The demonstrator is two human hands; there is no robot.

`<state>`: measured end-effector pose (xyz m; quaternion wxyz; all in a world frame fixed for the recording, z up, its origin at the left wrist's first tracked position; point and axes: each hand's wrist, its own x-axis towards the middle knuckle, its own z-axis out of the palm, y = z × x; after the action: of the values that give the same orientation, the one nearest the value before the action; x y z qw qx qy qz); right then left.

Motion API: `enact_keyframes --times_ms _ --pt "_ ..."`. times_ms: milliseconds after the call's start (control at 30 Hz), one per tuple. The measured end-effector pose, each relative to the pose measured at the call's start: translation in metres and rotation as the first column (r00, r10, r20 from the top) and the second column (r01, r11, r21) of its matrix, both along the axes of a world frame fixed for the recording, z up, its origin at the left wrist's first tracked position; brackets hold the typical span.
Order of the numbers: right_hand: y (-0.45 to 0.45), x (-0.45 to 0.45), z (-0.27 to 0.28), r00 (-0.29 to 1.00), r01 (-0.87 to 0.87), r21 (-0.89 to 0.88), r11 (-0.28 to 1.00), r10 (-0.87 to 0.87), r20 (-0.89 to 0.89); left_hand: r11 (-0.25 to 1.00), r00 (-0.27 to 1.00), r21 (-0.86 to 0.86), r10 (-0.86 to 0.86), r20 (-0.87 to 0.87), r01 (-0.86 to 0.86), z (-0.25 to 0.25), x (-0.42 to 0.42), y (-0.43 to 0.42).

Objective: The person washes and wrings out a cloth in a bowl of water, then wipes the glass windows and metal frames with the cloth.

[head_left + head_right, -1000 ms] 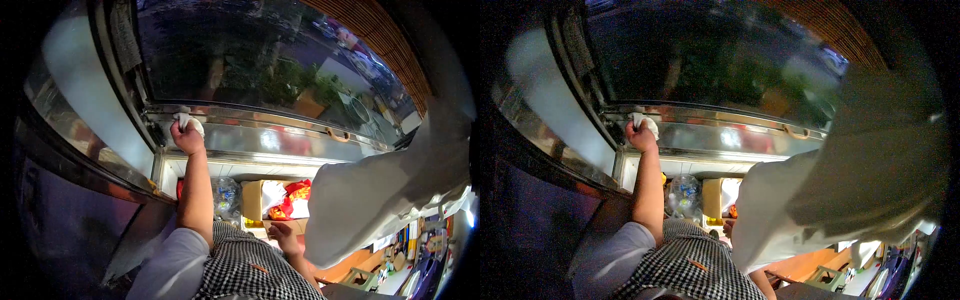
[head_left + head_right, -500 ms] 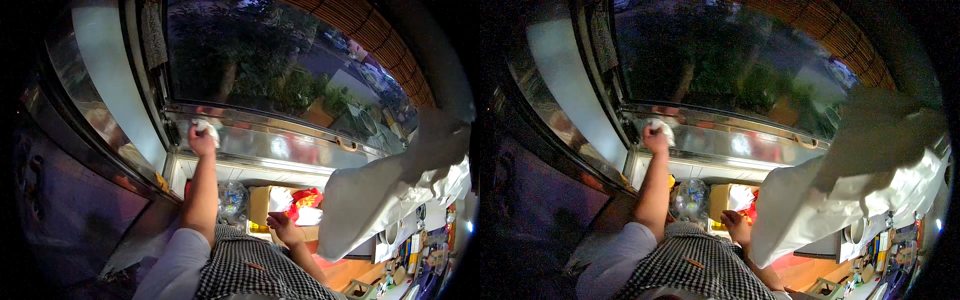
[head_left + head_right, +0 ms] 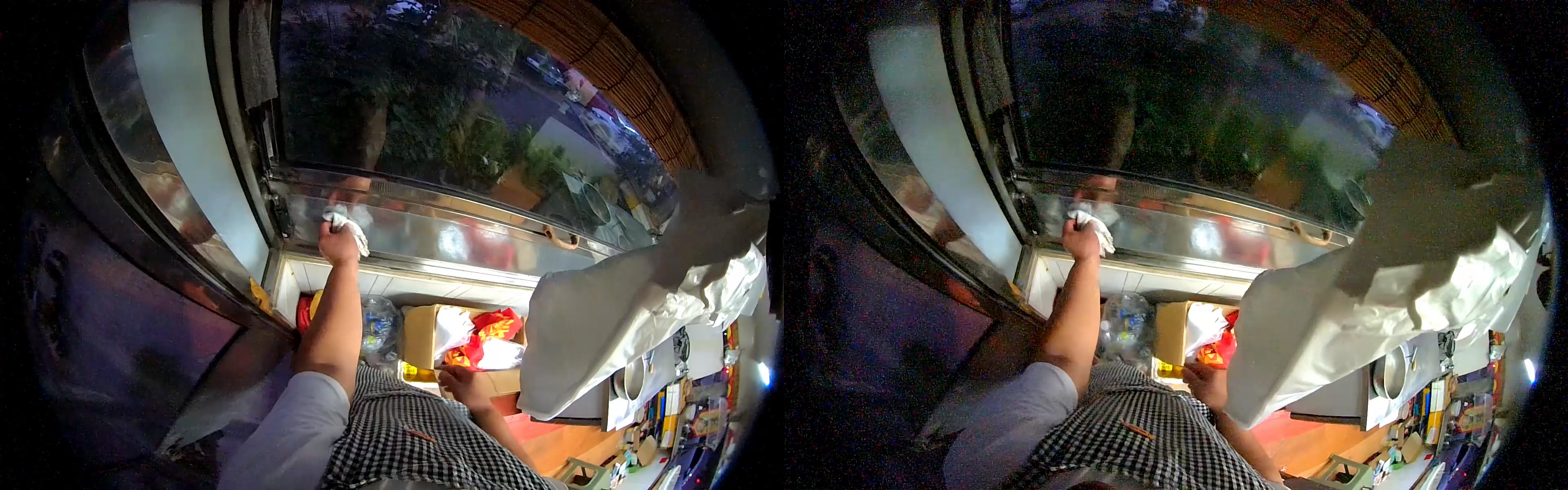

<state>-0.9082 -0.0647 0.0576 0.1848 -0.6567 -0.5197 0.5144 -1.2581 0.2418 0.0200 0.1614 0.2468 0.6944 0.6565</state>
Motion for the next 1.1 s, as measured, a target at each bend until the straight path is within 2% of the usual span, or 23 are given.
enact_keyframes --times_ms 33,100,133,200,267,400,500,533,567,600,667,700,733,767,800,833,867,933,967,1033,1067,1100 --pt "0.002 0.005 -0.008 0.998 -0.052 0.072 0.996 0.050 0.028 0.999 1.000 0.033 0.001 0.007 -0.001 0.021 0.005 -0.007" --pt "0.001 0.003 0.002 0.998 -0.052 0.071 0.996 0.050 0.027 0.978 0.999 0.207 0.006 0.051 -0.016 0.038 0.003 -0.008" --pt "-0.001 0.002 0.006 1.000 -0.012 0.046 0.999 0.012 0.006 0.959 0.999 0.282 -0.008 0.041 -0.004 0.028 -0.003 0.001" --pt "-0.004 0.004 0.010 0.997 0.074 -0.006 0.997 -0.074 -0.032 0.947 0.997 0.321 -0.036 0.068 0.013 0.013 -0.018 0.005" --pt "-0.010 0.012 -0.001 0.987 0.143 -0.006 0.990 -0.143 -0.077 0.955 0.984 0.296 -0.022 0.178 -0.033 -0.028 -0.028 0.016" --pt "-0.020 0.007 0.004 0.955 0.242 -0.138 0.960 -0.261 -0.142 0.994 0.983 0.109 -0.022 0.181 0.002 -0.044 -0.011 0.017" --pt "-0.012 0.003 0.002 0.985 0.129 -0.140 0.982 -0.144 -0.099 0.965 0.967 0.215 -0.189 0.170 0.151 -0.031 0.037 0.016" --pt "-0.006 0.003 0.000 0.993 0.074 -0.138 0.988 -0.086 -0.085 0.931 0.904 0.281 -0.312 0.291 0.231 0.004 0.048 0.002" --pt "-0.001 0.002 -0.005 0.980 0.041 -0.116 0.992 -0.062 -0.188 0.944 0.912 0.215 -0.304 0.275 0.250 -0.004 0.048 0.007" --pt "0.006 0.004 -0.013 0.997 -0.022 -0.054 0.998 0.018 -0.077 0.952 0.917 0.147 -0.301 0.261 0.270 -0.014 0.049 0.014" --pt "0.018 0.006 -0.021 0.988 -0.113 0.061 0.992 0.106 0.109 0.969 0.931 0.154 -0.232 0.280 0.195 -0.022 0.038 0.015" --pt "0.022 0.004 -0.015 0.977 -0.139 0.115 0.984 0.117 0.181 0.995 0.986 0.073 -0.072 0.147 0.061 -0.061 0.023 0.029" --pt "0.020 0.003 -0.006 0.980 -0.108 0.115 0.987 0.086 0.180 0.955 0.869 0.296 -0.128 0.478 -0.022 -0.032 0.010 0.009" --pt "0.019 0.003 0.002 0.982 -0.078 0.114 0.990 0.057 0.178 0.958 0.934 0.274 -0.018 0.356 -0.086 -0.057 -0.016 0.018" --pt "0.018 0.007 0.000 0.985 -0.087 0.121 0.989 0.067 0.160 0.986 0.892 0.110 0.065 0.448 -0.127 -0.003 -0.031 -0.009" --pt "0.017 0.012 -0.002 0.987 -0.096 0.127 0.987 0.078 0.143 0.970 0.883 0.144 0.111 0.455 -0.196 -0.016 -0.049 0.002" --pt "0.012 0.021 -0.017 0.999 -0.006 0.065 0.998 0.002 0.050 0.948 0.873 0.178 0.156 0.461 -0.263 -0.030 -0.066 0.012" --pt "-0.003 0.031 -0.041 0.979 0.158 -0.091 0.983 -0.168 -0.114 0.965 0.863 0.115 0.154 0.481 -0.236 -0.038 -0.075 0.014" --pt "-0.008 0.031 -0.042 0.972 0.197 -0.175 0.965 -0.215 -0.096 0.969 0.847 0.067 0.172 0.503 -0.236 -0.042 -0.076 0.013" --pt "-0.011 0.025 -0.040 0.987 0.156 -0.135 0.979 -0.160 -0.019 0.953 0.766 -0.097 0.289 0.574 -0.287 -0.047 -0.067 0.010" --pt "-0.012 0.021 -0.039 0.991 0.132 -0.114 0.985 -0.130 0.020 0.958 0.739 -0.152 0.284 0.610 -0.243 -0.051 -0.068 0.008" --pt "-0.010 0.013 -0.029 0.985 0.170 -0.134 0.976 -0.173 -0.014 0.959 0.710 -0.202 0.282 0.645 -0.197 -0.066 -0.074 0.012"
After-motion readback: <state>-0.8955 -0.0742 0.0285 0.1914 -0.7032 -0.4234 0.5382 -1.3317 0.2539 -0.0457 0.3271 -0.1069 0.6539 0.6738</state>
